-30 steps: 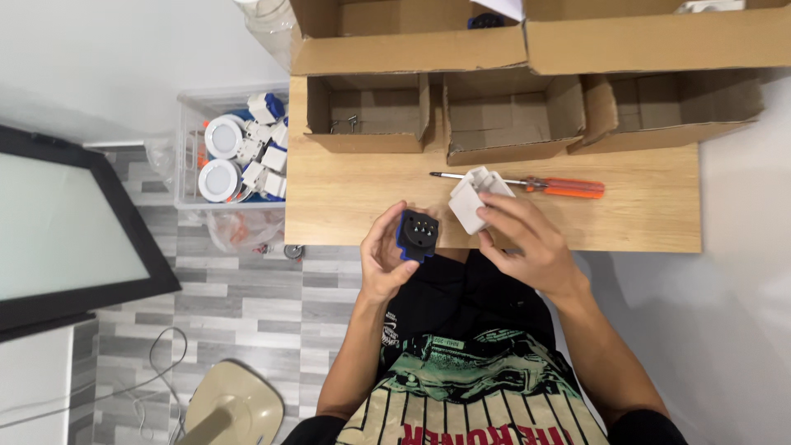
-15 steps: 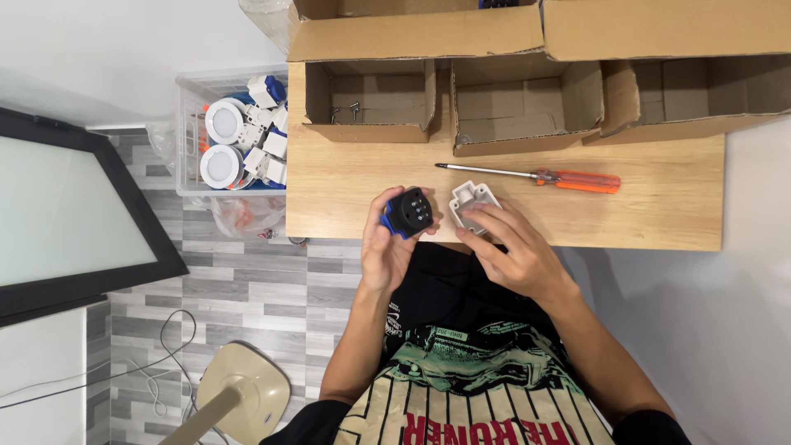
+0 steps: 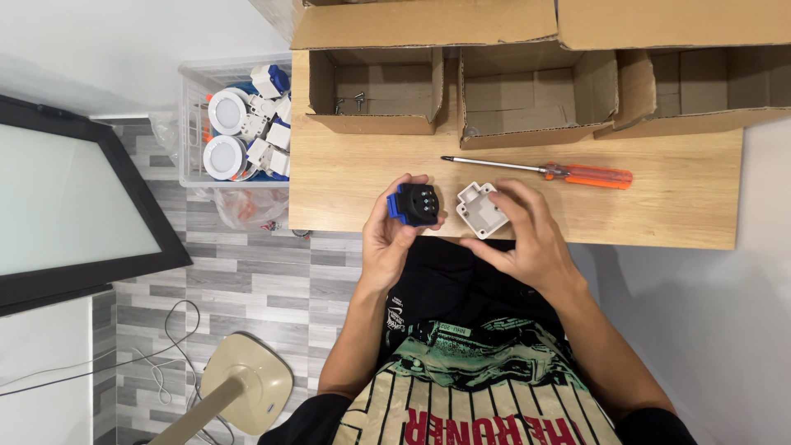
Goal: The person assembles small electrical components on a wooden table. They use a screwdriver to tighten screws on a blue plastic part, then attach a white plastic housing to it. The person repeats this process with another blue part, securing it with screws.
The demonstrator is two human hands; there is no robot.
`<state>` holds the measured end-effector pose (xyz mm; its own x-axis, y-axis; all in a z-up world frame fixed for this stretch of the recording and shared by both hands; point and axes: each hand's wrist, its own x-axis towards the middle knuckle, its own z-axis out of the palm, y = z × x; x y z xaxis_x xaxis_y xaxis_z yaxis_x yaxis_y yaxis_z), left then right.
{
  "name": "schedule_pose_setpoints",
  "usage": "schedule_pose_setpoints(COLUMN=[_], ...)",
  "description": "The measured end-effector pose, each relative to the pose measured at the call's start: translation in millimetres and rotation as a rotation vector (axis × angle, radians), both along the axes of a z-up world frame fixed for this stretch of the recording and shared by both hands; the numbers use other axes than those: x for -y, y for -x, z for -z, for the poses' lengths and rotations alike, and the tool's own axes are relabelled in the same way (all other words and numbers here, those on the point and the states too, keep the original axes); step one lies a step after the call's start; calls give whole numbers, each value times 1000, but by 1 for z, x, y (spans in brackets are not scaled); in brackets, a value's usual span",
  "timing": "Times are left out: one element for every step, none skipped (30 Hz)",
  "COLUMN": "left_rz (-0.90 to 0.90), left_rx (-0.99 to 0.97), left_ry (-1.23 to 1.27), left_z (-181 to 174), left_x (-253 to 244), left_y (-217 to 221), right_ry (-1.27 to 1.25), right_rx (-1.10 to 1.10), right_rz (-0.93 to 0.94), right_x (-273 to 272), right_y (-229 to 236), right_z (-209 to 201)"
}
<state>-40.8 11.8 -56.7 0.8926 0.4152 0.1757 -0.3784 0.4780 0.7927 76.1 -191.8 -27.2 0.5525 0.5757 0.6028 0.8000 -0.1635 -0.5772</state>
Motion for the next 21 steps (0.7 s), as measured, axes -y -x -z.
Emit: schedule_pose_setpoints(left_rz=[4,8,6,10,13,15,1,-13,-10,-9,-8,-8,-31,-52,-49,-54,-60,-59,-51,-41,-40], left_rx=[1,0,-1,9,19,17,17,15,11,8,5,4,-4,-12,-14,-14,-15,-16,-3,11,11], left_ry=[1,4,4,29,54,54,40,28,30,12,-5,-4,-61,-117,-115,-119,-124,-124,-140,-155,-157], left_z=[-4,-8,-5,-3,-1,0,0,0,6,12,18,20,22,25,25,25,26,21,17,12,0], left_x=[0,0,0,-1,-1,-2,-2,-2,-3,-4,-6,-7,-8,-9,-7,-7,-6,-6,-6,-6,-5], left_y=[-1,0,1,2,3,3,2,2,4,4,4,4,4,3,3,2,1,0,0,-2,-5], right_ry=[13,27,28,30,32,32,52,74,75,79,82,83,62,41,42,47,51,50,46,42,40], right_rx=[-21,-43,-45,-97,-149,-151,-188,-227,-230,-234,-237,-238,-214,-189,-191,-185,-179,-180,-221,-261,-261], right_rz=[19,36,35,-8,-50,-48,-105,-162,-159,-131,-102,-102,-28,50,53,113,173,174,167,161,161], right_x=[2,4,4,5,5,8,10,13,14,14,13,9,6,3,1,-1,-4,-3,-2,-1,0], right_y=[0,0,-1,-3,-4,-8,-12,-16,-15,-16,-16,-13,-10,-6,-2,2,5,3,0,-3,-8], right_z=[5,11,5,-1,-6,-9,-11,-13,-17,-21,-25,-19,-13,-7,-3,0,4,6,8,10,8])
